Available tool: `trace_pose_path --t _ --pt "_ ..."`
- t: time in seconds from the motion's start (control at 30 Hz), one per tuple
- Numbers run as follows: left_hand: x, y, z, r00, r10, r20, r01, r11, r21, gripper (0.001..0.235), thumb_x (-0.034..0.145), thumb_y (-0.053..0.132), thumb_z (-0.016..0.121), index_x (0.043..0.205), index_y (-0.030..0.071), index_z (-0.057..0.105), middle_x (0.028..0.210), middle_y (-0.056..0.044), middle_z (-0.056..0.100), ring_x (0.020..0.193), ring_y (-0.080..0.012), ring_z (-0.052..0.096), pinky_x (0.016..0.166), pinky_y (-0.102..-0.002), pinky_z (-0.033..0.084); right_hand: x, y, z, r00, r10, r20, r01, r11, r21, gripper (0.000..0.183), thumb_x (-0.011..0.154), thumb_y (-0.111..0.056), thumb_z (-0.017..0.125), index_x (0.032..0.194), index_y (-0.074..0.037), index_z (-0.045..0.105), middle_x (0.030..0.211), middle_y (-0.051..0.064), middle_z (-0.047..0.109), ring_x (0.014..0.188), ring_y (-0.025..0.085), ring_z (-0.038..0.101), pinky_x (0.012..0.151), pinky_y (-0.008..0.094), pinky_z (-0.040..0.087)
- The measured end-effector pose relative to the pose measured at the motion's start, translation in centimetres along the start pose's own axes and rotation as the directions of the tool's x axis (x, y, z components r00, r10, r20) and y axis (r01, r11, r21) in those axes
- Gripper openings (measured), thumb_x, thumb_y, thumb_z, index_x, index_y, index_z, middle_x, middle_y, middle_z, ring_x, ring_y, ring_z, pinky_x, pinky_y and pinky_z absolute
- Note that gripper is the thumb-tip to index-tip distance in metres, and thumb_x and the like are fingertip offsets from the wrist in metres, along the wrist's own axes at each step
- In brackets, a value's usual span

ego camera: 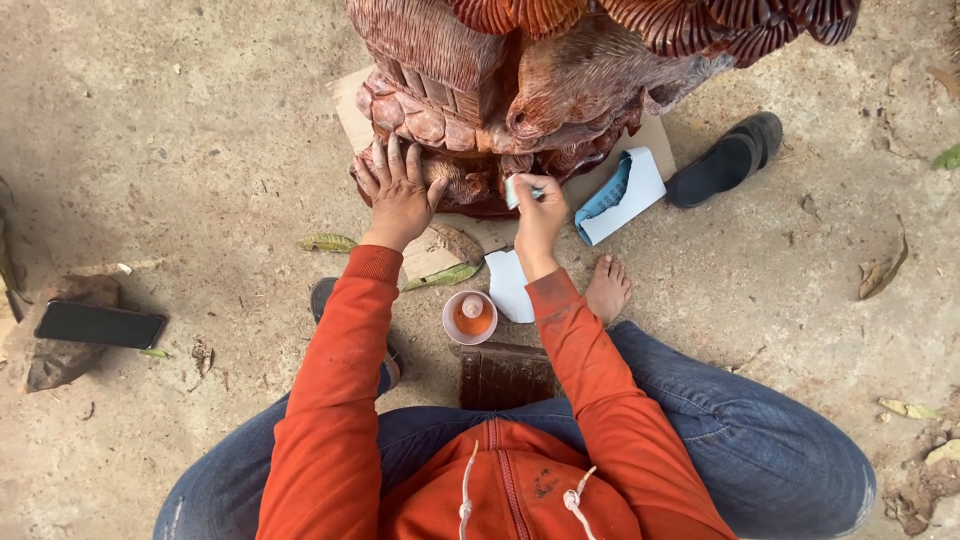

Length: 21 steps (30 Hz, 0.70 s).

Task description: A person sitting on the floor applies a liquid finish or polish to a large wooden sculpture using a small cloth.

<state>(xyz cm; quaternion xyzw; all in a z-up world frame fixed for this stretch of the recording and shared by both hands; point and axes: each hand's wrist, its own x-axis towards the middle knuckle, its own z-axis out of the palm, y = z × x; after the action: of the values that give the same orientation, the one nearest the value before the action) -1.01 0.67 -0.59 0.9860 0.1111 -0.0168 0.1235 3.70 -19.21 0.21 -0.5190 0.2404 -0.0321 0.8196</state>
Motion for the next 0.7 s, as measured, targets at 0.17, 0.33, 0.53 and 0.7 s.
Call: trace_pose_path --t 0.17,0.33,0.53,0.7 --pt "-0.1 -0.1 0.4 1.000 0.005 -0.008 -0.005 1.000 0.002 0.078 0.101 0.068 0.043 0.150 0.007 0.037 0.160 -0.029 0.024 0.153 -0.0471 0.004 0.116 -0.075 -0.001 0.6 -0.3 -0.3 0.997 -0.047 0.055 0.055 0.986 -0.159 0.012 0.077 0.001 0.078 0.087 -0.005 0.076 0.072 0.007 0.063 0.068 0.009 0.062 0.064 0.027 0.060" --pt "-0.3 -0.1 0.4 1.000 -0.002 -0.011 0.002 1.000 -0.001 0.078 0.101 0.068 0.042 0.150 0.008 0.037 0.161 -0.028 0.025 0.154 -0.0462 0.004 0.116 -0.075 -0.002 -0.3 -0.4 -0.3 1.000 -0.022 0.006 0.022 0.997 -0.069 0.009 0.079 -0.001 0.079 0.086 -0.006 0.076 0.076 0.009 0.066 0.071 0.012 0.065 0.072 0.032 0.061" --pt "-0.1 -0.1 0.4 1.000 -0.003 -0.014 0.003 1.000 -0.005 0.078 0.101 0.069 0.042 0.150 0.008 0.037 0.160 -0.028 0.025 0.154 -0.0465 0.005 0.116 -0.075 -0.002 -0.2 -0.5 0.1 0.983 -0.168 0.079 0.184 0.932 -0.311 0.011 0.077 -0.004 0.083 0.086 -0.008 0.078 0.069 0.008 0.068 0.067 0.011 0.065 0.063 0.029 0.059" --pt "-0.1 0.1 0.4 1.000 -0.008 -0.025 0.008 1.000 -0.002 0.078 0.101 0.069 0.042 0.150 0.008 0.038 0.160 -0.028 0.025 0.153 -0.0461 0.005 0.116 -0.075 -0.002 0.1 0.3 -0.2 0.999 0.036 -0.028 -0.034 0.998 0.055 0.007 0.082 -0.003 0.078 0.089 -0.004 0.075 0.078 0.010 0.068 0.075 0.015 0.065 0.082 0.037 0.063"
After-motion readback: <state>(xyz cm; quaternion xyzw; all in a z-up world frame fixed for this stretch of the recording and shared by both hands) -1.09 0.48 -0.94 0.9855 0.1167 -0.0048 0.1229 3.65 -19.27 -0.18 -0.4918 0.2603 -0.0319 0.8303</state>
